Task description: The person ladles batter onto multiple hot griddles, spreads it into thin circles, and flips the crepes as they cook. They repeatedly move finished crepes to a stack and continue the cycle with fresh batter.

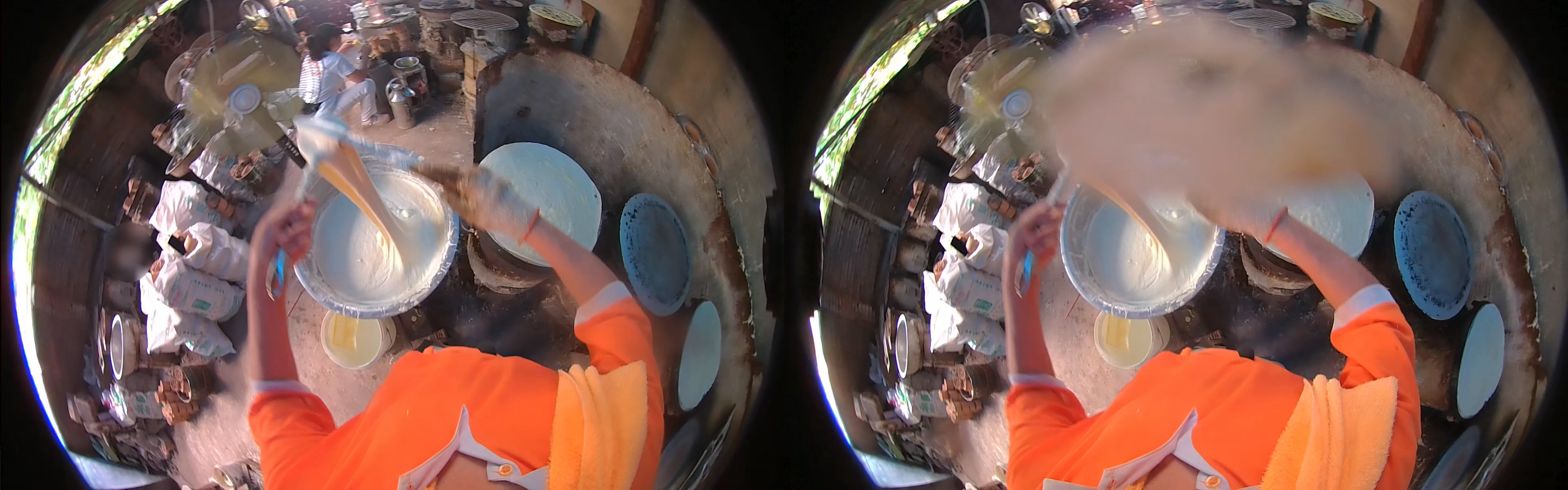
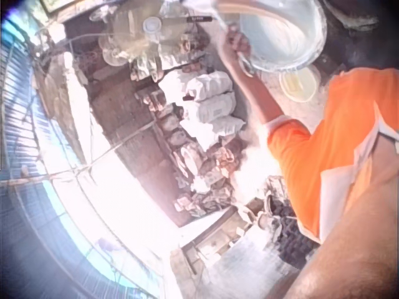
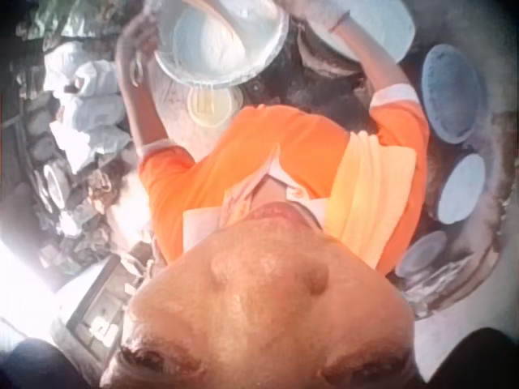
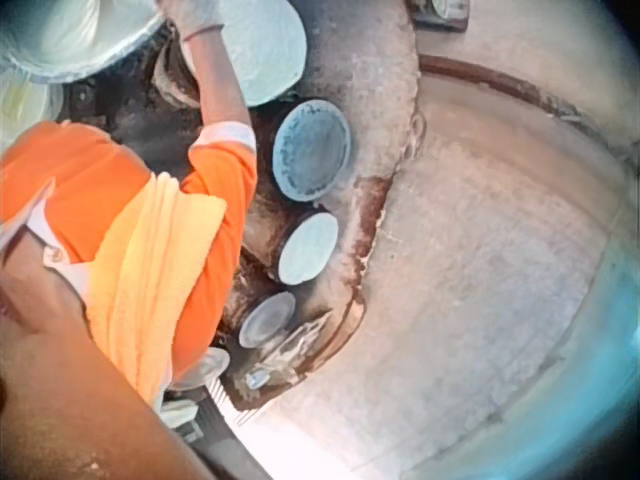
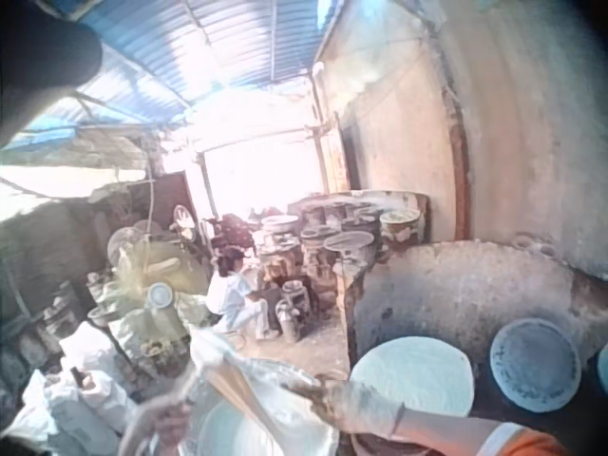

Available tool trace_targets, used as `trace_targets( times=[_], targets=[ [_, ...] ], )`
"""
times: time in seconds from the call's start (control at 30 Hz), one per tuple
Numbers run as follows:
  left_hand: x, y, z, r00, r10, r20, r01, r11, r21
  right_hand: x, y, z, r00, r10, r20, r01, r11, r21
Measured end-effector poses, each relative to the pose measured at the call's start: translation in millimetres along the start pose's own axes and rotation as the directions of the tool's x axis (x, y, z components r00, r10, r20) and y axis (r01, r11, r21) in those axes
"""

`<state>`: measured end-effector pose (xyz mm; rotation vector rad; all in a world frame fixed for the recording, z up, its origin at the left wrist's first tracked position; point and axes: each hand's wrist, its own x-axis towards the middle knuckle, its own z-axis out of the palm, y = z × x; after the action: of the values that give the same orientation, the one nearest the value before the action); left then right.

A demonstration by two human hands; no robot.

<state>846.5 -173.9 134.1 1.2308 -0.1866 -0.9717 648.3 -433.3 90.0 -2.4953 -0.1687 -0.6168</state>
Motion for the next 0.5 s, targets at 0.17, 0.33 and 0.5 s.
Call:
trace_targets(
  times=[0.17, 0.33, 0.5],
  targets=[
    [-24.9, 126.5, 18.8, 0.892, 0.055, 0.449, 0.064, 0.968, -0.244, 69.6, -25.8, -51.1, 0.984, -0.061, -0.168, 0.107, 0.954, 0.282],
    [-32.6, 176.3, 46.2, 0.819, 0.53, 0.219, -0.566, 0.687, 0.455, 108.1, -62.6, -64.3, 0.964, -0.002, -0.265, 0.022, 0.997, 0.072],
    [54.7, -6.9, -6.3, 0.942, 0.335, 0.029, -0.323, 0.877, 0.355, 17.3, 54.1, 56.3, 0.976, 0.127, -0.178, -0.125, 0.992, 0.024]
  ],
)
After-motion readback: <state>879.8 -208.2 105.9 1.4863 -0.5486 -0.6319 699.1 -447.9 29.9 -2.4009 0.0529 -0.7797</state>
